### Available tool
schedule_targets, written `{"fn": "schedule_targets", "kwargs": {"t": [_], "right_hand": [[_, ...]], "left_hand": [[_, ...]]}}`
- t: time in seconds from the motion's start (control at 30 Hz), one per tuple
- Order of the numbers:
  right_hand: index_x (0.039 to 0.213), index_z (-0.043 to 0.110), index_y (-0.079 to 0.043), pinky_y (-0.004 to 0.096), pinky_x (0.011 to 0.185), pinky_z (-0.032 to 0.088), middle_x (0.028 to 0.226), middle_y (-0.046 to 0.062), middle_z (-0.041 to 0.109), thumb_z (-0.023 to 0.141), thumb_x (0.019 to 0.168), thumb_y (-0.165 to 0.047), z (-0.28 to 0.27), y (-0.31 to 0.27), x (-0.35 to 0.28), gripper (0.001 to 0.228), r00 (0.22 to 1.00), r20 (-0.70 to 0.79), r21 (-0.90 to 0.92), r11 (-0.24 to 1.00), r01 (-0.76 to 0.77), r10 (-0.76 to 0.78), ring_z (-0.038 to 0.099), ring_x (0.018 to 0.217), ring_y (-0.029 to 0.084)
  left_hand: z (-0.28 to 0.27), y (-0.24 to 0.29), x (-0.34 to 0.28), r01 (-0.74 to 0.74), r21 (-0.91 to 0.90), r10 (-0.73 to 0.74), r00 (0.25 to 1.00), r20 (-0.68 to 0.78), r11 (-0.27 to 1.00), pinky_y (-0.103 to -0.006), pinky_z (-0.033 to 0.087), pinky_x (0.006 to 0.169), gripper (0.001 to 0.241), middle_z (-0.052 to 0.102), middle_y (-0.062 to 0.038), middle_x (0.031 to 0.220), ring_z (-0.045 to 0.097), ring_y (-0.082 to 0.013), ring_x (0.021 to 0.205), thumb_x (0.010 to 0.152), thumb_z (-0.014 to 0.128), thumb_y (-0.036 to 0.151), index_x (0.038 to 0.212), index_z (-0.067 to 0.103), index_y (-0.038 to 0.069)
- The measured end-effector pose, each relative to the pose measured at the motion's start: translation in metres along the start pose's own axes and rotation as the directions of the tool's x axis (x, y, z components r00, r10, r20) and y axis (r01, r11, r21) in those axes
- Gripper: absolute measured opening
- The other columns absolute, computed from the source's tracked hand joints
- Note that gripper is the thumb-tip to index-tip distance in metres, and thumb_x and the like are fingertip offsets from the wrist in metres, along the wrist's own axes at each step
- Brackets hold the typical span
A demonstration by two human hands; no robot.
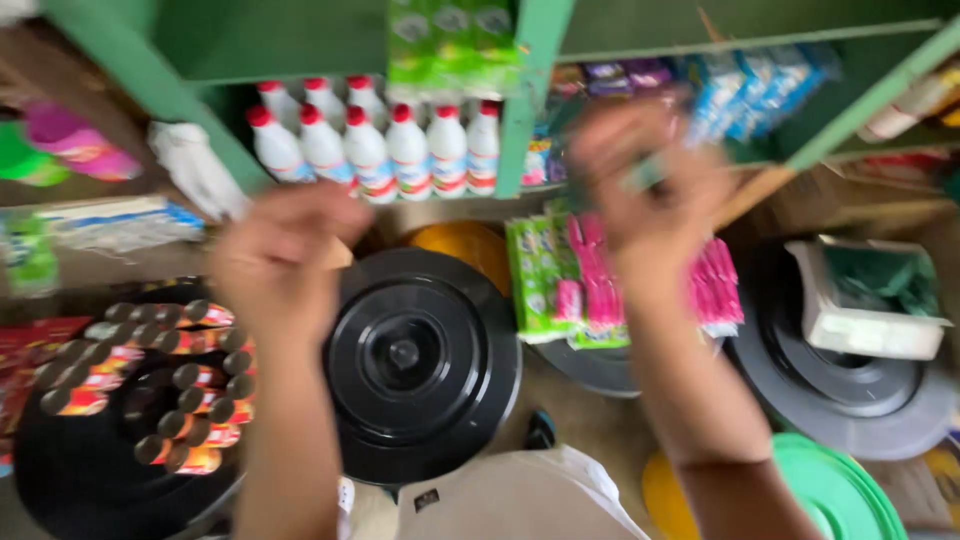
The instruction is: Wiping individual detergent bars with a cloth and arranging them neatly on a grocery store shelf.
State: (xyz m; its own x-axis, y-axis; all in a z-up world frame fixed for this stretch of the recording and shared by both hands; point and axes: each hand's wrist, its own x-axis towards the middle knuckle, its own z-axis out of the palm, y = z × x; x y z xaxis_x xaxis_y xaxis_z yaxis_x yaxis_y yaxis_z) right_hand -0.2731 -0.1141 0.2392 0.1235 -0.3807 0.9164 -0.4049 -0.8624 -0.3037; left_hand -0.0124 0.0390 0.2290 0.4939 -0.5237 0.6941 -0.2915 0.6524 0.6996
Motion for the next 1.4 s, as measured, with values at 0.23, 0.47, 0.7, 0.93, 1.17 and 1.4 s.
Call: {"fn": "schedule_targets", "kwargs": {"t": [0.23,0.47,0.7,0.93,1.17,1.4], "right_hand": [[0.117,0.065,0.005,0.027,0.075,0.046,0.103,0.011,0.067,0.068,0.120,0.004,-0.112,0.128,0.020,0.004,0.963,-0.032,0.473,0.853,-0.222,0.269,0.060,0.086,0.016],[0.115,0.076,-0.004,0.029,0.085,0.055,0.106,0.004,0.078,0.066,0.095,-0.019,-0.109,0.257,-0.398,0.027,0.131,0.559,0.141,0.062,-0.988,0.819,0.069,0.096,0.014],[0.127,0.072,-0.012,0.029,0.074,0.052,0.104,0.001,0.072,0.079,0.089,-0.022,-0.157,0.287,-0.441,0.040,-0.106,0.421,-0.143,-0.049,-0.988,0.901,0.064,0.090,0.011],[0.147,0.054,-0.016,0.028,0.081,0.054,0.115,0.004,0.070,0.083,0.087,-0.022,-0.161,0.363,-0.472,0.067,-0.100,0.393,-0.119,-0.057,-0.991,0.914,0.066,0.097,0.012],[0.155,0.043,-0.022,0.032,0.080,0.054,0.120,0.007,0.067,0.086,0.081,-0.021,-0.137,0.347,-0.480,0.086,-0.214,0.317,-0.274,-0.127,-0.953,0.924,0.066,0.099,0.015],[0.152,0.050,-0.017,0.032,0.072,0.058,0.114,0.009,0.071,0.079,0.085,-0.016,-0.148,0.297,-0.485,0.073,-0.244,0.297,0.051,-0.270,-0.961,0.923,0.070,0.092,0.016]], "left_hand": [[0.030,-0.083,-0.005,0.055,0.175,-0.088,0.979,0.184,0.983,-0.0199,0.057,0.086,0.020,0.073,-0.010,0.112,0.070,-0.0109,0.095,0.114,0.081,0.009,0.118,0.067,-0.005],[0.112,-0.329,-0.290,0.589,0.378,-0.697,0.645,0.313,0.715,-0.0259,0.059,0.075,0.027,0.076,0.000,0.090,0.072,-0.0091,0.081,0.086,0.081,0.021,0.107,0.074,0.006],[0.145,-0.412,-0.398,0.803,0.564,-0.937,-0.020,0.348,0.193,-0.0304,0.059,0.062,0.039,0.076,-0.002,0.095,0.071,-0.0140,0.076,0.090,0.075,0.027,0.121,0.070,0.006],[0.193,-0.391,-0.426,0.792,0.602,-0.950,-0.102,0.297,0.103,-0.0370,0.056,0.072,0.068,0.060,-0.018,0.132,0.065,-0.0270,0.096,0.095,0.072,0.032,0.153,0.045,0.012],[0.225,-0.362,-0.423,0.977,0.204,-0.969,-0.110,0.219,-0.065,-0.0399,0.057,0.095,0.084,0.046,-0.003,0.155,0.052,-0.0197,0.134,0.085,0.071,0.023,0.159,0.031,0.023],[0.205,-0.339,-0.441,0.992,0.065,-0.993,-0.112,0.044,-0.109,-0.0382,0.056,0.095,0.071,0.052,-0.003,0.144,0.057,-0.0179,0.127,0.086,0.074,0.019,0.147,0.038,0.015]]}}
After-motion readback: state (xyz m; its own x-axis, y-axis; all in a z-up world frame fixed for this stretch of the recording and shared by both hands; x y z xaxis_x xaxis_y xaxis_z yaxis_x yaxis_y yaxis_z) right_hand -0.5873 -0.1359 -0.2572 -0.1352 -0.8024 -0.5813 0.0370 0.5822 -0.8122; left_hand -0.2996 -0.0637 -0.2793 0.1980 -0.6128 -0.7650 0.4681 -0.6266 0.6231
